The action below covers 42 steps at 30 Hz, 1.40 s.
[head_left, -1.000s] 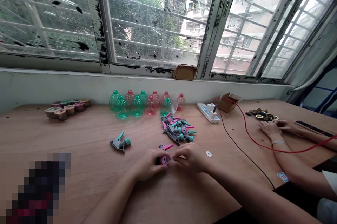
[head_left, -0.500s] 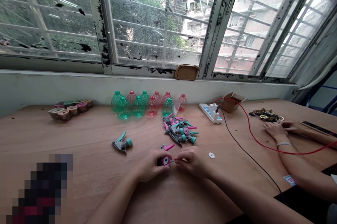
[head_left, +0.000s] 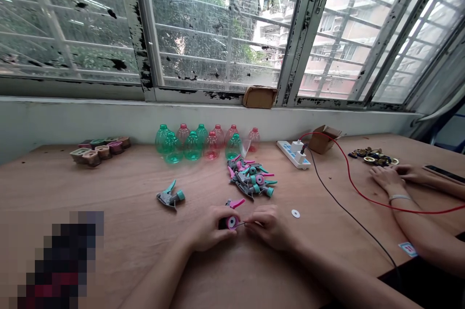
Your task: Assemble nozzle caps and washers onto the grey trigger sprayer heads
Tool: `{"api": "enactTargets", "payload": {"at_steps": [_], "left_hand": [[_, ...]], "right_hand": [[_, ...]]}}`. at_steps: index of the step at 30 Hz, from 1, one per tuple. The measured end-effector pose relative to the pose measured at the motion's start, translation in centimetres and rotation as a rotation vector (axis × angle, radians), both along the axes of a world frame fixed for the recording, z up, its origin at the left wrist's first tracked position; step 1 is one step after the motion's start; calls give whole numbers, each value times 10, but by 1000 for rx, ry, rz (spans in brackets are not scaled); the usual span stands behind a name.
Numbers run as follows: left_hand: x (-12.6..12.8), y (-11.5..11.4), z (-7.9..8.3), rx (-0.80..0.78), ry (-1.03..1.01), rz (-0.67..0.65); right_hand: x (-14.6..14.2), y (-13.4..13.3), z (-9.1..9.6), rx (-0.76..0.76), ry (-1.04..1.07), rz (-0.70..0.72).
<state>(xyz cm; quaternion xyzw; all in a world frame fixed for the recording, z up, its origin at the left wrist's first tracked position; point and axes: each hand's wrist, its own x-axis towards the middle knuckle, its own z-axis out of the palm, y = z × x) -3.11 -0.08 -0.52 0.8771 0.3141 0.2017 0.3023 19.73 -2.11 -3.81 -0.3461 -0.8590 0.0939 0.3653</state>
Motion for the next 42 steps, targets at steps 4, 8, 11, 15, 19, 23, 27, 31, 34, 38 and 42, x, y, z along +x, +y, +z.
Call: {"api": "enactTargets", "payload": {"at_steps": [4, 8, 11, 15, 19, 23, 27, 31, 34, 38, 42], "left_hand": [[-1, -1, 2, -18, -7, -4], [-1, 0, 2, -38, -19, -8], [-1, 0, 3, -59, -35, -2], [-1, 1, 3, -85, -74, 13], [0, -1, 5, -84, -73, 57], [4, -4, 7, -60, -63, 133], [6, -5, 4, -37, -84, 208], [9, -5, 0, -9, -97, 239], [11, -5, -2, 15, -111, 229], [13, -5, -5, 16, -151, 234], [15, -4, -7, -9, -196, 235]], "right_hand": [[-1, -1, -5, 2, 26, -7], [-3, -3, -2, 8, 65, 16], [-4, -6, 3, 20, 102, 33], [-5, -7, 5, 50, 116, 35], [-4, -7, 0, 143, 74, 6], [-2, -7, -4, 300, 21, -51], [0, -8, -2, 401, -67, -94], [1, -11, 4, 434, -174, -160], [0, -11, 6, 417, -173, -192], [-1, -10, 4, 373, -45, -193], [-1, -9, 1, 340, 53, -190]]}}
